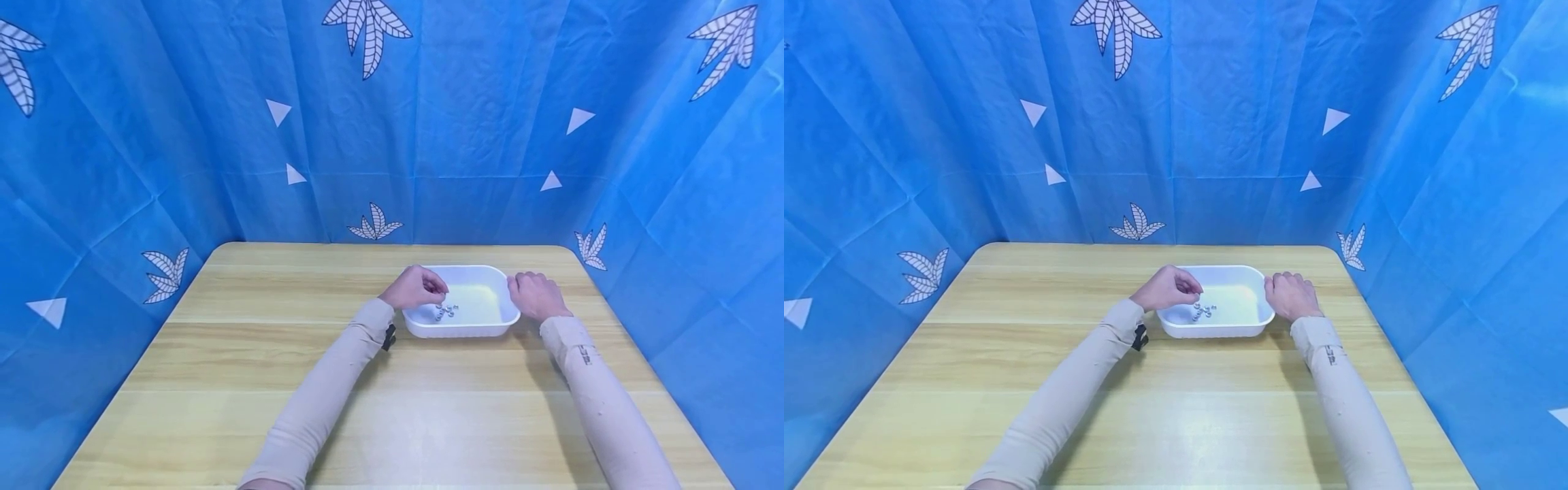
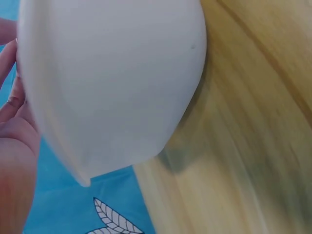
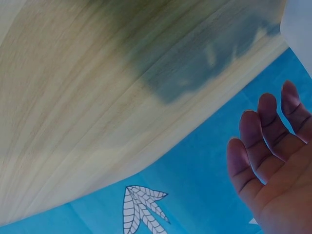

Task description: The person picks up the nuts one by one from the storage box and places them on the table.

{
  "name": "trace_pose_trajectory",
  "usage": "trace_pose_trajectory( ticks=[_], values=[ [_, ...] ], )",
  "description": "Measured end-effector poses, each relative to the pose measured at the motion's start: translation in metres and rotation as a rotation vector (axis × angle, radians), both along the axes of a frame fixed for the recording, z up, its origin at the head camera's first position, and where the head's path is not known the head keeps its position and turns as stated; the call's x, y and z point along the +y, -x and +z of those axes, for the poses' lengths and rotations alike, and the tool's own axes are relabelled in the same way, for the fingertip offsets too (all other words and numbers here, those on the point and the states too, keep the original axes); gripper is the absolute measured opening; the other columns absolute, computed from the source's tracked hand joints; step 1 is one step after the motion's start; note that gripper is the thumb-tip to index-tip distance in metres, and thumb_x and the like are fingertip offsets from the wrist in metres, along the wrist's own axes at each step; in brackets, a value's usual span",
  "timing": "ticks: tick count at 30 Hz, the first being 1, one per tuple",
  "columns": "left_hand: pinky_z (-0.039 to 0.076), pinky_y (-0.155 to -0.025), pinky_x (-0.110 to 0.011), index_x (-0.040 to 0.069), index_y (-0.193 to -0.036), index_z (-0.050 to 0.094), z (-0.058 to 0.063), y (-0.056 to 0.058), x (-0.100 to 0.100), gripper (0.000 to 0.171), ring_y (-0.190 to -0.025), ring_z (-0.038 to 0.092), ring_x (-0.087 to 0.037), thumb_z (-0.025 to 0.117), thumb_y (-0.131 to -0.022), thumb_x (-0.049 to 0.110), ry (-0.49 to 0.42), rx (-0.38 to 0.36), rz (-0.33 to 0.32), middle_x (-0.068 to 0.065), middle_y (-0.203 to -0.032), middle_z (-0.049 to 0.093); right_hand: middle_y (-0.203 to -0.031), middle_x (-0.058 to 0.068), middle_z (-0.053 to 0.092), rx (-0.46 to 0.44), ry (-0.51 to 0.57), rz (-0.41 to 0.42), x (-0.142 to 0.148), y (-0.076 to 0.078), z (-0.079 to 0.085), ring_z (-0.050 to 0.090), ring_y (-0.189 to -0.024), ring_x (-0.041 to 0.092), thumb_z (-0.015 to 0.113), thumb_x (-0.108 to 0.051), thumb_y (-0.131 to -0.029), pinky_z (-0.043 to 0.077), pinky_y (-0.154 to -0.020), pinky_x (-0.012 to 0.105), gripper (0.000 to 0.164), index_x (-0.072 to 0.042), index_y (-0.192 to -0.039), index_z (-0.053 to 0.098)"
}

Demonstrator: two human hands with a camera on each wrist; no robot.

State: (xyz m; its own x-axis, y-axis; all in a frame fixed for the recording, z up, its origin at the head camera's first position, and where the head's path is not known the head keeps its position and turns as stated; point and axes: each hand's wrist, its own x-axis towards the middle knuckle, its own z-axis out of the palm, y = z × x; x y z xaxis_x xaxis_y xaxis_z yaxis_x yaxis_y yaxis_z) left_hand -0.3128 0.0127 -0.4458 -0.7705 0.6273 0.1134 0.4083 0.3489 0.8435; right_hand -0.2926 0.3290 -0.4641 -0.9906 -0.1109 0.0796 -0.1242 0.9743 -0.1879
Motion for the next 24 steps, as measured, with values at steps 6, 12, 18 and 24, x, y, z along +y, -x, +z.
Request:
trace_pose_trajectory(
  ticks=[6, 12, 18, 24],
  values=[
    [0.06, -0.081, -0.023, -0.001, -0.105, 0.078, 0.007, -0.002, -0.008, 0.018, -0.085, 0.071, -0.012, 0.075, -0.087, 0.003, -0.024, 0.0, 0.0, -0.012, -0.1, 0.079, -0.116, 0.03, 0.068, -0.001, -0.001, -0.002, 0.001, -0.001, 0.0, 0.063, -0.109, 0.051, 0.03, -0.035, -0.109, 0.051, -0.094, 0.067, 0.055, 0.007, -0.121, 0.065],
    [0.06, -0.08, -0.023, 0.005, -0.101, 0.08, 0.011, -0.002, -0.02, 0.014, -0.085, 0.071, -0.013, 0.075, -0.088, 0.004, -0.026, -0.007, 0.029, -0.01, -0.099, 0.079, -0.118, 0.032, 0.067, -0.007, -0.005, -0.002, 0.0, -0.001, 0.001, 0.063, -0.11, 0.052, 0.028, -0.036, -0.11, 0.05, -0.094, 0.067, 0.058, 0.007, -0.122, 0.064],
    [0.06, -0.084, -0.025, 0.005, -0.104, 0.08, 0.015, -0.001, -0.032, 0.016, -0.088, 0.072, -0.014, 0.076, -0.089, 0.005, -0.021, 0.012, 0.038, -0.009, -0.101, 0.079, -0.119, 0.032, 0.067, -0.017, -0.004, -0.002, -0.001, -0.001, 0.002, 0.062, -0.111, 0.053, 0.027, -0.036, -0.11, 0.05, -0.095, 0.068, 0.059, 0.008, -0.124, 0.063],
    [0.06, -0.084, -0.026, 0.006, -0.105, 0.079, 0.021, -0.002, -0.046, 0.017, -0.089, 0.072, -0.015, 0.076, -0.088, 0.007, -0.026, 0.021, 0.058, -0.008, -0.102, 0.079, -0.116, 0.032, 0.067, -0.012, -0.006, -0.001, 0.001, 0.0, -0.001, 0.063, -0.108, 0.052, 0.027, -0.036, -0.11, 0.05, -0.093, 0.067, 0.058, 0.008, -0.124, 0.063]
  ],
)
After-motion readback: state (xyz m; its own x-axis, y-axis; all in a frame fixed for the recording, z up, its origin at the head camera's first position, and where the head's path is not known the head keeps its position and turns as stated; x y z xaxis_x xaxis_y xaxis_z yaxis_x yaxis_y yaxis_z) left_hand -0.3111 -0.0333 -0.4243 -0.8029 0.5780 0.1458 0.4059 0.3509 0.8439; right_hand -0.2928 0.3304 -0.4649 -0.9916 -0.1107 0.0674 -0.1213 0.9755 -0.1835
